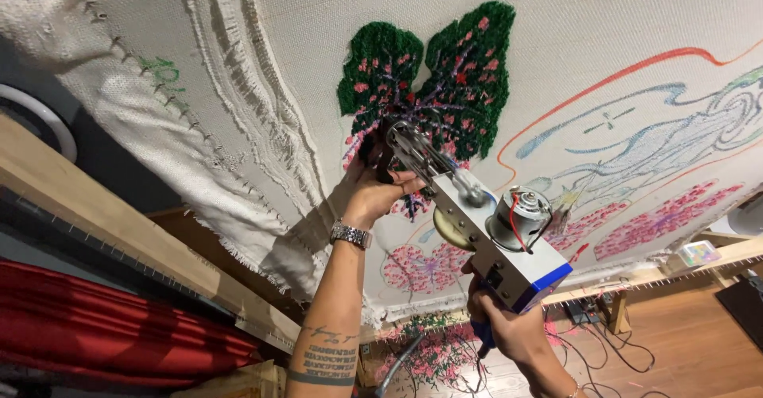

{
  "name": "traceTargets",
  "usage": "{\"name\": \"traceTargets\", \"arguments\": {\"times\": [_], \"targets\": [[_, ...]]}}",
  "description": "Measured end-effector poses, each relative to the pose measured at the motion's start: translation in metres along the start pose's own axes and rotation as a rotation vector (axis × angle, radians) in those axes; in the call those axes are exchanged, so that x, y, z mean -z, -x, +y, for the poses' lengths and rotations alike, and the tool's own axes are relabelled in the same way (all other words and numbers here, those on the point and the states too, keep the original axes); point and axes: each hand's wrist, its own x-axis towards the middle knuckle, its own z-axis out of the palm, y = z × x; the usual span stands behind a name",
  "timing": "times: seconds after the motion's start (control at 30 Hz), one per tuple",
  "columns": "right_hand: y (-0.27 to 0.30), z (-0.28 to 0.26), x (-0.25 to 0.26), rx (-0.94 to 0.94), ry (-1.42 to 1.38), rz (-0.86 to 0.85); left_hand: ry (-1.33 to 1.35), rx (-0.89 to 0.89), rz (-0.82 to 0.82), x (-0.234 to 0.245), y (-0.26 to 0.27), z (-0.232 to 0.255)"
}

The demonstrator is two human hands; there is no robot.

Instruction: Using a tufting gun to apply yarn into a design on a vertical rug-tufting frame.

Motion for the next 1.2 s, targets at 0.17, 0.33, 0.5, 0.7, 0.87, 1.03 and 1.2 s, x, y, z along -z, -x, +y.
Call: {"name": "traceTargets", "arguments": {"times": [0.17,0.33,0.5,0.7,0.87,1.03,1.2], "targets": [[-0.001,0.015,0.014,0.013,-0.044,0.0,0.067,0.041,-0.018,-0.002,0.009,0.009],[0.007,-0.025,0.032,-0.056,-0.133,-0.005,0.269,0.063,-0.192,-0.03,0.007,0.007],[0.012,-0.063,0.066,-0.051,-0.165,-0.099,0.473,0.037,-0.364,-0.055,0.021,0.026],[0.025,-0.077,0.078,0.028,-0.166,-0.149,0.361,-0.032,-0.434,-0.059,0.045,0.057],[0.032,-0.088,0.077,0.021,-0.209,-0.151,0.207,-0.026,-0.366,-0.06,0.055,0.074],[0.033,-0.095,0.068,0.022,-0.197,-0.157,0.165,-0.014,-0.347,-0.06,0.052,0.061],[0.03,-0.093,0.061,-0.085,-0.187,-0.09,0.168,0.047,-0.344,-0.061,0.049,0.048]]}}
